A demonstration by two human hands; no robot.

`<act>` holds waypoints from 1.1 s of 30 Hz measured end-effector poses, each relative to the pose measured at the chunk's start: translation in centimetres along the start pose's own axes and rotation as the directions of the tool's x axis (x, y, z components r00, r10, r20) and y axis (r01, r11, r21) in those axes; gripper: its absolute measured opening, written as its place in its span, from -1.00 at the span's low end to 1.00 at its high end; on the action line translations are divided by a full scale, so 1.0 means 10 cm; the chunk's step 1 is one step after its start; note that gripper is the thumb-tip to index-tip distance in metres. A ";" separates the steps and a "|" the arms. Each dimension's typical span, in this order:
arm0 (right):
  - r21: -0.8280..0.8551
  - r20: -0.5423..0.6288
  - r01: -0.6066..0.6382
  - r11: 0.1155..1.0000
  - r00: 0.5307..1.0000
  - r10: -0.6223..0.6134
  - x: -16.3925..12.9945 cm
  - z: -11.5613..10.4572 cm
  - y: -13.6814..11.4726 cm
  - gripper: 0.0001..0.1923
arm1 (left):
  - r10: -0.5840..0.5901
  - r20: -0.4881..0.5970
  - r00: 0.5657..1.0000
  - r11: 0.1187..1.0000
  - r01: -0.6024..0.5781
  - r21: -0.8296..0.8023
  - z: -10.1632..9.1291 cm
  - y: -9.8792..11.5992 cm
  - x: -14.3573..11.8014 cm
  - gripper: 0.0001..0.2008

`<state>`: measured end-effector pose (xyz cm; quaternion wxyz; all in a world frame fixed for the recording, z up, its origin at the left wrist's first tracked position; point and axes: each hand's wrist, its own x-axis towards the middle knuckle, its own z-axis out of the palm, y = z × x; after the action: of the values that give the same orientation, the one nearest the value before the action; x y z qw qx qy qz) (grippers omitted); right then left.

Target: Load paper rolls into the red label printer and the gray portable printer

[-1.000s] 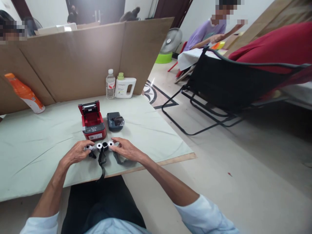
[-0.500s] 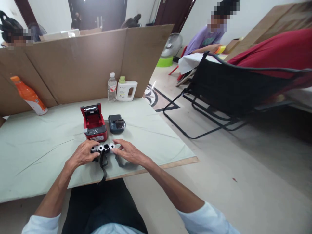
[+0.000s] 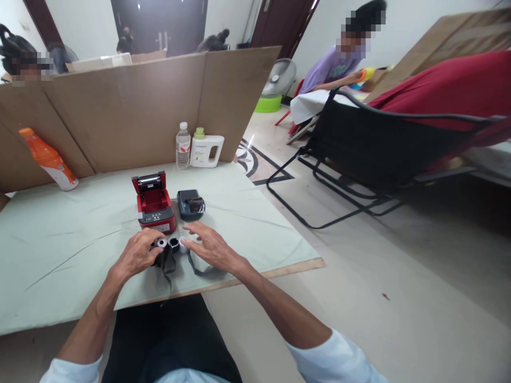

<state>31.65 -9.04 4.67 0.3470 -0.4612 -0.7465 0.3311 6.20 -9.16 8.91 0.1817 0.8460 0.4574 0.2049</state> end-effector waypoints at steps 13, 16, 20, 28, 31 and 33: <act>0.599 0.096 -0.117 0.792 0.993 0.074 0.60 0.13 -0.32 -0.48 | -0.148 -0.293 0.945 0.821 -0.048 -0.569 -0.41 -0.09 0.32 -0.74; 0.676 0.105 -0.176 0.715 0.984 0.143 0.86 0.25 -0.30 -0.44 | -0.143 -0.315 0.938 0.807 -0.074 -0.585 -0.39 -0.25 0.48 -0.71; 0.684 0.083 -0.205 0.700 0.975 0.205 1.08 0.28 -0.28 -0.49 | -0.097 -0.347 0.933 0.913 -0.056 -0.404 -0.41 -0.47 0.67 -0.74; 0.619 0.054 -0.196 0.760 0.977 0.208 1.21 0.19 -0.29 -0.63 | -0.055 -0.294 0.954 0.998 0.049 -0.026 -0.43 -0.75 0.94 -0.78; 0.569 0.034 -0.198 0.798 0.976 0.217 1.23 0.18 -0.29 -0.56 | -0.087 -0.268 0.959 0.992 0.109 0.065 -0.40 -0.83 0.99 -0.75; 0.529 0.031 -0.199 0.825 0.976 0.216 1.23 0.18 -0.30 -0.54 | -0.102 -0.248 0.963 0.985 0.132 0.108 -0.38 -0.87 1.02 -0.72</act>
<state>24.69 0.89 8.71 0.4337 -0.4313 -0.5665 0.5522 3.23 4.43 9.63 0.0836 0.7958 0.5372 0.2667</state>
